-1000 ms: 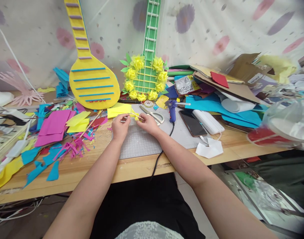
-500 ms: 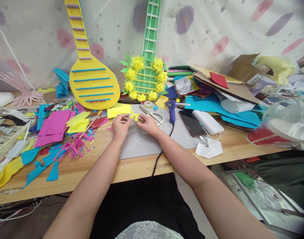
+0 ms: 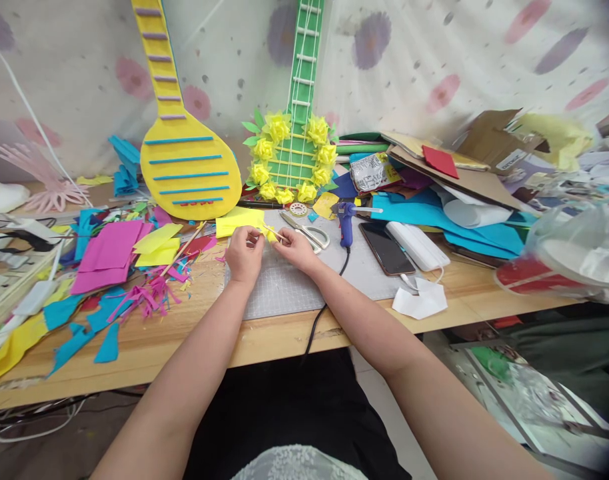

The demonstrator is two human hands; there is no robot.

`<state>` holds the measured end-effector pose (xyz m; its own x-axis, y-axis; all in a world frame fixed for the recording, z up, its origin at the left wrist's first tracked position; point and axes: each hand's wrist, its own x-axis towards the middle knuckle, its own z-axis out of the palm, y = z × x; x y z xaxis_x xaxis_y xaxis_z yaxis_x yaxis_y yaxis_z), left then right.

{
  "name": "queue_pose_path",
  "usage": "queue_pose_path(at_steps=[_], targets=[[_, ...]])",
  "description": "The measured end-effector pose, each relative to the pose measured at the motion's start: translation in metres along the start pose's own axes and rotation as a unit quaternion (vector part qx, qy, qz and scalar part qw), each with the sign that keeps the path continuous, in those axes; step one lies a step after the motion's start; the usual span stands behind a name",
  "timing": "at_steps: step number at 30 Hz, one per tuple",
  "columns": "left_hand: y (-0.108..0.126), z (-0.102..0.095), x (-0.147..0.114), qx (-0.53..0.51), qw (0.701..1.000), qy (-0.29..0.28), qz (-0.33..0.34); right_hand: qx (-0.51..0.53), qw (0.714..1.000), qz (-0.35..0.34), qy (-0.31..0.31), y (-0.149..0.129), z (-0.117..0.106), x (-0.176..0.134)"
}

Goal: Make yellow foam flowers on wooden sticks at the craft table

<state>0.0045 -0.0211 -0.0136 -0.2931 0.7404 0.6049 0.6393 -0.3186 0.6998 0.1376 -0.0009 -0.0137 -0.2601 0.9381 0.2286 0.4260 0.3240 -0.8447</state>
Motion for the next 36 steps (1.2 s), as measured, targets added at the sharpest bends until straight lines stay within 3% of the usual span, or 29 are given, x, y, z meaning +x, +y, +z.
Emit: queue_pose_path(at_steps=[10, 21, 36], targets=[[0.0025, -0.0025, 0.0011, 0.003, 0.998, 0.008, 0.064, 0.007, 1.000, -0.004, 0.008, 0.0051, 0.0025, 0.0024], [0.0033, -0.0013, 0.0004, 0.058, 0.998, 0.020, -0.015, 0.025, 1.000, -0.002, 0.008, 0.0058, 0.0038, 0.0028], [0.0015, -0.0020, 0.0000, 0.074, 0.997, -0.008, -0.006, 0.027, 1.000, -0.003, 0.010, 0.0045, 0.0024, 0.0024]])
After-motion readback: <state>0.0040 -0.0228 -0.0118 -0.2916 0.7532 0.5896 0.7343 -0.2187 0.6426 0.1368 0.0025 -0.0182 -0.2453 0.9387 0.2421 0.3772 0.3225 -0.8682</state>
